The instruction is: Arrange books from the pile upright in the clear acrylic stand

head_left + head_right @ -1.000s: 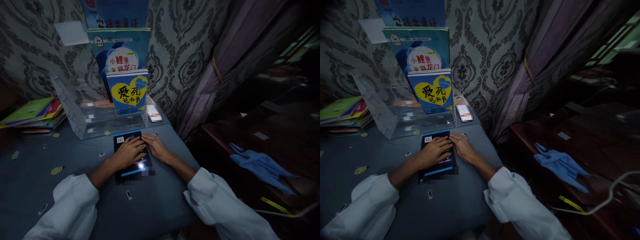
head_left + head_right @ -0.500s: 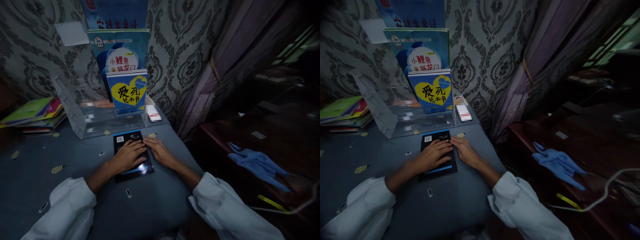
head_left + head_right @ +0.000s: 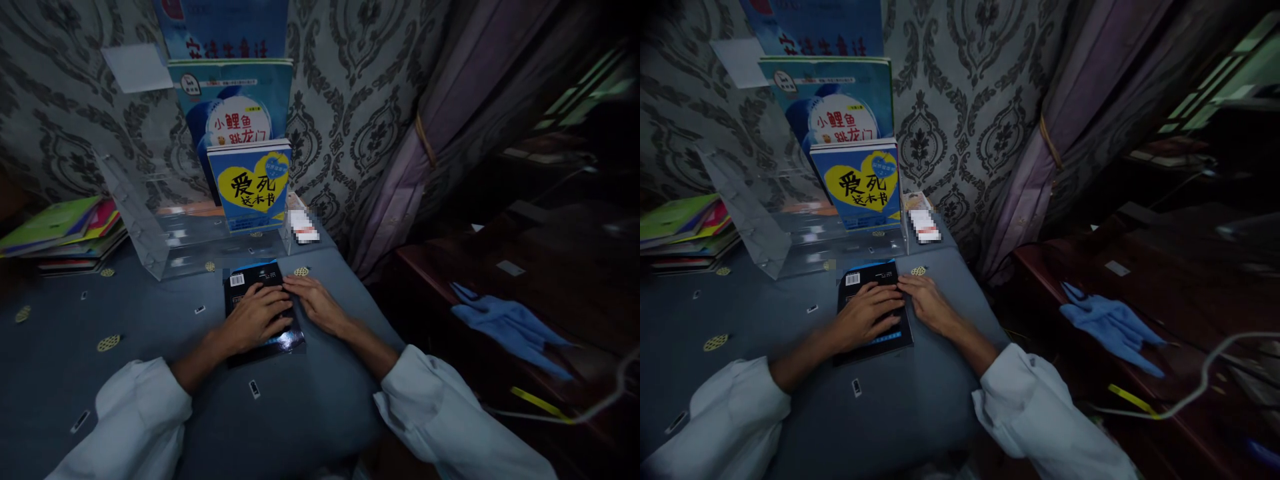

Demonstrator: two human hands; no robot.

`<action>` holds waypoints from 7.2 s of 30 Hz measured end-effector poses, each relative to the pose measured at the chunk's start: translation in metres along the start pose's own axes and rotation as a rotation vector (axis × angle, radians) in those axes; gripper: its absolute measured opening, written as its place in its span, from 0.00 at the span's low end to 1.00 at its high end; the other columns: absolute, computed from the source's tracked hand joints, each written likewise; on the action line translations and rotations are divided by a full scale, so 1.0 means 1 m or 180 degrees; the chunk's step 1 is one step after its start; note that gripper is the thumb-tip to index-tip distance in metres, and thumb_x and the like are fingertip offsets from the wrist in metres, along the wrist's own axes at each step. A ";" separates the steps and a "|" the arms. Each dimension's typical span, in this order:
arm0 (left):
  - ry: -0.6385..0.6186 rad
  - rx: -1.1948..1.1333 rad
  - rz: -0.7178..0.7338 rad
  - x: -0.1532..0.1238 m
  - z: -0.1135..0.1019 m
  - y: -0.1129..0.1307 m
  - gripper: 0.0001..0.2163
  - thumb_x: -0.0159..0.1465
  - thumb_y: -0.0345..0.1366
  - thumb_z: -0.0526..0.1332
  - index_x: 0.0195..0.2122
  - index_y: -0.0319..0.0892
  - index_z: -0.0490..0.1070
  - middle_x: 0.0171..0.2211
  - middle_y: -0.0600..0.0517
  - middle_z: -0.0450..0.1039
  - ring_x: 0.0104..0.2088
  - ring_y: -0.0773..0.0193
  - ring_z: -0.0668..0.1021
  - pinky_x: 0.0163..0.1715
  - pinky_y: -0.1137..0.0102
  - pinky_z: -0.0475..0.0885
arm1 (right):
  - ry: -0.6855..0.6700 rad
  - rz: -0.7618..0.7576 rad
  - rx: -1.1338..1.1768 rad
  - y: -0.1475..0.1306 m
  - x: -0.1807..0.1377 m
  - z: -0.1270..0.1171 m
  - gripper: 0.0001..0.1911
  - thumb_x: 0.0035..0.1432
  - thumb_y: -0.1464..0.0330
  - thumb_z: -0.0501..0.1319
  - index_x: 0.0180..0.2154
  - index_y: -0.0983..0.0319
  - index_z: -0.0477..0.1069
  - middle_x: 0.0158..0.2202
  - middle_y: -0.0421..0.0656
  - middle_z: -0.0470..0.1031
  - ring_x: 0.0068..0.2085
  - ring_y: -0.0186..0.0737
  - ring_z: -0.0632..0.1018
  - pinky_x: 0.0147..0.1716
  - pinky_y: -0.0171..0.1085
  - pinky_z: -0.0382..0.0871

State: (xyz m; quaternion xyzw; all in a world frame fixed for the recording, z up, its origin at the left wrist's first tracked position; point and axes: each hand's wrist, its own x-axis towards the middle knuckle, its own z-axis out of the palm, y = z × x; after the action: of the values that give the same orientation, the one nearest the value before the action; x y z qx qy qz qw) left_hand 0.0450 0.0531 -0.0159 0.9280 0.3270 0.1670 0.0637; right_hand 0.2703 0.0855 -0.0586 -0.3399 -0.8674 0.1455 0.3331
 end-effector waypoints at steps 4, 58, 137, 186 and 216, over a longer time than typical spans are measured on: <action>0.0035 0.0167 0.0138 0.000 0.002 0.000 0.15 0.74 0.42 0.56 0.56 0.44 0.74 0.56 0.46 0.76 0.62 0.54 0.73 0.63 0.50 0.63 | -0.0030 0.0004 -0.0042 0.001 0.000 0.000 0.28 0.60 0.81 0.53 0.58 0.61 0.74 0.59 0.51 0.76 0.63 0.46 0.74 0.62 0.54 0.70; 0.0032 0.0262 0.0455 -0.019 -0.003 0.033 0.14 0.75 0.39 0.55 0.57 0.42 0.71 0.55 0.44 0.75 0.61 0.54 0.73 0.60 0.55 0.67 | -0.0182 -0.0101 -0.0103 -0.032 -0.023 -0.015 0.26 0.60 0.81 0.52 0.56 0.62 0.76 0.57 0.53 0.78 0.60 0.48 0.77 0.58 0.55 0.72; 0.0496 0.0871 0.0458 -0.085 -0.024 0.065 0.13 0.75 0.29 0.51 0.51 0.31 0.72 0.43 0.43 0.79 0.45 0.57 0.79 0.47 0.62 0.75 | -0.0332 -0.0394 -0.0514 -0.082 -0.085 -0.037 0.26 0.68 0.80 0.50 0.63 0.60 0.68 0.58 0.50 0.78 0.61 0.43 0.76 0.56 0.50 0.74; 0.0445 0.1266 -0.1149 -0.123 0.000 0.120 0.17 0.73 0.31 0.50 0.56 0.29 0.72 0.53 0.36 0.77 0.54 0.48 0.77 0.52 0.55 0.73 | -0.0531 0.0836 -0.1473 -0.169 -0.077 0.018 0.23 0.70 0.65 0.52 0.64 0.58 0.66 0.66 0.55 0.67 0.66 0.58 0.66 0.61 0.64 0.57; 0.0099 0.0728 -0.1154 -0.122 -0.021 0.098 0.12 0.74 0.32 0.51 0.52 0.38 0.70 0.58 0.41 0.71 0.57 0.51 0.75 0.55 0.55 0.74 | -0.0367 0.0758 -0.1502 -0.167 -0.079 0.021 0.22 0.70 0.65 0.53 0.63 0.58 0.67 0.65 0.55 0.69 0.66 0.57 0.67 0.62 0.63 0.58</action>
State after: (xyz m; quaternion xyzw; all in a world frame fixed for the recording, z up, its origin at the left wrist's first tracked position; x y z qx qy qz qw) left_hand 0.0057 -0.0991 -0.0064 0.8525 0.5063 0.1290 -0.0181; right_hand 0.2169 -0.0905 -0.0315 -0.4989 -0.8488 -0.0034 0.1752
